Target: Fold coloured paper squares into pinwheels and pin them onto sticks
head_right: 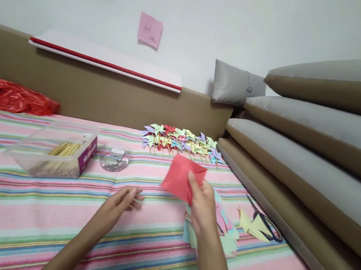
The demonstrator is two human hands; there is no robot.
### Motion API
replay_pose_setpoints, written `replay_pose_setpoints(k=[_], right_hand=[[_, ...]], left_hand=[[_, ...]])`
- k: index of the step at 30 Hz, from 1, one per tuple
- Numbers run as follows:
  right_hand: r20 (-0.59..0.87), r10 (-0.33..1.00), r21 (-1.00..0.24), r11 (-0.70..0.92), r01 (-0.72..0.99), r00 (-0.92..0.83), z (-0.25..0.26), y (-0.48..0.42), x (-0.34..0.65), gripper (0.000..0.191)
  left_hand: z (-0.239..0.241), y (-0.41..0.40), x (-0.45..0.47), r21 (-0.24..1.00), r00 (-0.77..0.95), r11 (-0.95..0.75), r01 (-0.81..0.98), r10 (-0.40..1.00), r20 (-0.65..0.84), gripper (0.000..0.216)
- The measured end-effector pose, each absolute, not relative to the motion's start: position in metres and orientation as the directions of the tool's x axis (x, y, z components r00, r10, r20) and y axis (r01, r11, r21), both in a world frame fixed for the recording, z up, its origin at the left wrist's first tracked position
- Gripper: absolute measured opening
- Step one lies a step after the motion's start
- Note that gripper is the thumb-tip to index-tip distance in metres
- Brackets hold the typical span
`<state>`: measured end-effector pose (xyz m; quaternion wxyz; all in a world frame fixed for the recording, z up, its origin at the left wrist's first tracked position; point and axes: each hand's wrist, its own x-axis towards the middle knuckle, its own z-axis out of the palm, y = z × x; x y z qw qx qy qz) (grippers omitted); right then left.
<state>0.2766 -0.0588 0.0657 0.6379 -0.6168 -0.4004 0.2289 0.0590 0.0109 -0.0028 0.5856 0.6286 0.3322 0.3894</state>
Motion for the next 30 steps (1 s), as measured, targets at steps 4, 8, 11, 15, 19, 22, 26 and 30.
replay_pose_setpoints(k=[4, 8, 11, 15, 19, 22, 26, 30], right_hand=[[0.133, 0.927, -0.979, 0.178, -0.100, 0.352, 0.049, -0.029, 0.216, 0.046], [0.109, 0.979, -0.941, 0.157, -0.301, 0.170, 0.044, -0.013, 0.185, 0.039], [0.122, 0.979, -0.972, 0.151, -0.182, 0.163, 0.040, -0.006, 0.178, 0.029], [0.109, 0.987, -0.985, 0.123, -0.118, 0.121, 0.031, -0.002, 0.181, 0.027], [0.101, 0.981, -0.979, 0.127, -0.159, 0.164, 0.026, -0.003, 0.186, 0.033], [0.141, 0.956, -0.977, 0.176, -0.119, 0.256, 0.023, -0.003, 0.186, 0.053], [0.203, 0.932, -0.968, 0.236, -0.080, 0.300, 0.018, -0.006, 0.188, 0.042], [0.223, 0.923, -0.974, 0.226, 0.028, 0.314, 0.015, -0.014, 0.201, 0.035]], left_hand=[[0.015, 0.006, 0.051, 0.965, 0.426, 0.077, -0.252, 0.904, 0.038, 0.064], [0.023, 0.011, 0.039, 0.931, 0.396, 0.099, -0.352, 0.917, 0.053, 0.048], [0.023, 0.015, 0.030, 0.956, 0.380, 0.078, -0.283, 0.924, 0.037, 0.040], [0.021, 0.017, 0.026, 0.970, 0.361, 0.095, -0.223, 0.933, -0.008, 0.036], [0.021, 0.017, 0.031, 0.950, 0.323, 0.136, -0.282, 0.946, -0.040, 0.035], [0.022, 0.018, 0.035, 0.920, 0.222, 0.139, -0.365, 0.973, -0.059, 0.038], [0.023, 0.018, 0.036, 0.921, 0.257, 0.169, -0.352, 0.963, -0.079, 0.038], [0.025, 0.016, 0.037, 0.957, 0.362, 0.177, -0.228, 0.928, -0.085, 0.036]])
